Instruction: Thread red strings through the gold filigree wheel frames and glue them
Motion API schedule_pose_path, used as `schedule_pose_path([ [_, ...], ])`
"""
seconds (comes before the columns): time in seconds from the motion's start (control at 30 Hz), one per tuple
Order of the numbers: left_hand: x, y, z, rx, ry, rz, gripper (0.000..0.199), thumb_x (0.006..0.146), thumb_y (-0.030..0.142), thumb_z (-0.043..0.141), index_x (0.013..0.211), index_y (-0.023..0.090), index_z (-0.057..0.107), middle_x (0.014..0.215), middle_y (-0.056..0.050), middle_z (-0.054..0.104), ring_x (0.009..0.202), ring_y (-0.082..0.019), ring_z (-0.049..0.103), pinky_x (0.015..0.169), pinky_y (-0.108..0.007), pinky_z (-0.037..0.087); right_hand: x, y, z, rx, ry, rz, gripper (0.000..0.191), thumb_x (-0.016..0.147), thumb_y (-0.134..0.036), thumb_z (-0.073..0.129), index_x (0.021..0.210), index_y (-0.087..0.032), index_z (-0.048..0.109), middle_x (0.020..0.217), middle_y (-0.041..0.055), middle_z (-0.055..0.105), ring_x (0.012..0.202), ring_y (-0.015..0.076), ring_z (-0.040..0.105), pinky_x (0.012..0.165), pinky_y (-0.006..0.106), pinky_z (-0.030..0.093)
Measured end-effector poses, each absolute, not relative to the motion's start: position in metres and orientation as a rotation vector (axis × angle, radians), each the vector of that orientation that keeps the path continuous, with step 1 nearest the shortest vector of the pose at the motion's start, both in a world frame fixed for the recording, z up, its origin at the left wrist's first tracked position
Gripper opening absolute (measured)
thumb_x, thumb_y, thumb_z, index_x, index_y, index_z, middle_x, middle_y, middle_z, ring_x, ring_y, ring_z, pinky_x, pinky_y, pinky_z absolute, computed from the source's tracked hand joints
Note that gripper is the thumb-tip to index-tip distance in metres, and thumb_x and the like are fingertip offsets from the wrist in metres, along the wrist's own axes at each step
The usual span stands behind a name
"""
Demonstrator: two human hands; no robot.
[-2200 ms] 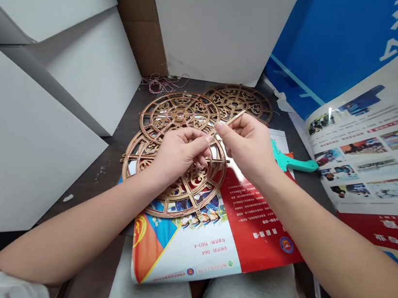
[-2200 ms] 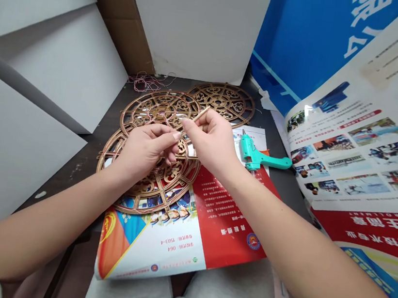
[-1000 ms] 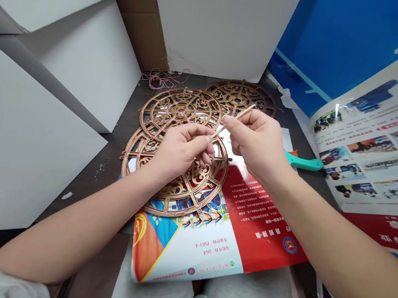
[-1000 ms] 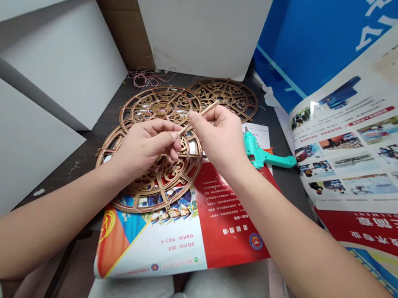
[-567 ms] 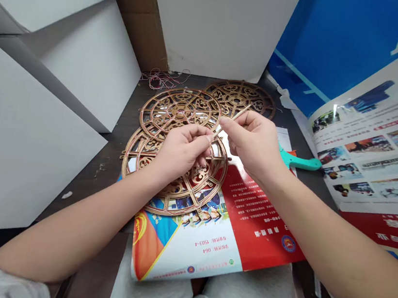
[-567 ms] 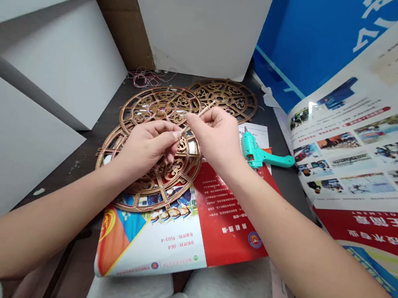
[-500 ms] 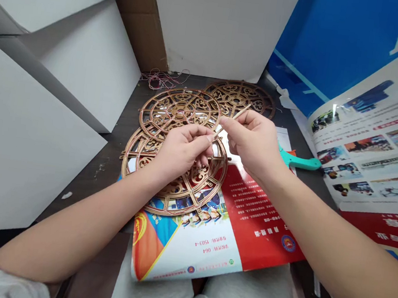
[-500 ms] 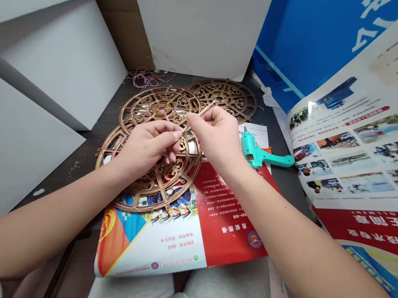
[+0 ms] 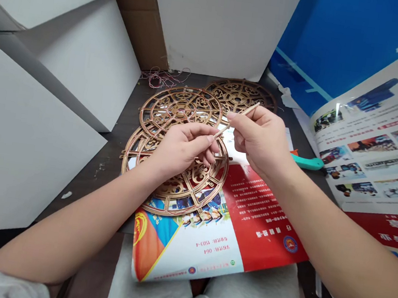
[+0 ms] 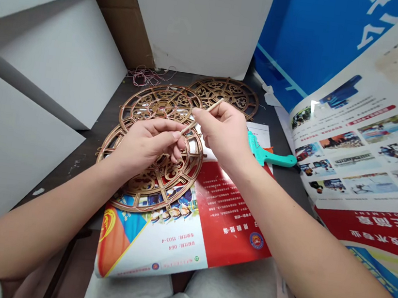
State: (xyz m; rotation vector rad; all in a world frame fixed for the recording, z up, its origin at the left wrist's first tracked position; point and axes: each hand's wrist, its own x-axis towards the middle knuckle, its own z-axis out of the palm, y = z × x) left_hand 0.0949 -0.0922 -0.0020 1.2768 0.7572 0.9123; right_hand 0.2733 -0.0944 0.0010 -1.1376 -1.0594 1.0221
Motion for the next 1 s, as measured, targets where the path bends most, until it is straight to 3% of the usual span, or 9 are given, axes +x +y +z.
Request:
schedule_pose_path([
  [0.57,0.0944,-0.0917,-0.0045,1.249,0.867,0.882,0.016,0.088,0.031,0.077,0.091,0.016,0.072,0.068,0.001,0.068,0.05,-0.009,0.061,0.048,-0.019,0.048,0.2657,-0.1016,0.0021,-1.169,-1.201,0.872,0.03,0.086,-0.022,0.076,0.069,-0.023,0.051,0.059,-0.0048,0.05,0.053,0.0093,0.043,0.049,0.026,0.032],
  [1.0,0.0957,-0.0909,-0.0064,1.181,0.779,0.882,0.017,0.089,0.031,0.079,0.09,0.015,0.073,0.073,-0.001,0.072,0.055,-0.01,0.065,0.05,-0.02,0.052,0.2675,-0.1007,0.0031,-1.124,-1.222,0.899,0.033,0.083,-0.028,0.081,0.072,-0.023,0.051,0.061,-0.0047,0.05,0.056,0.01,0.043,0.05,0.026,0.033],
])
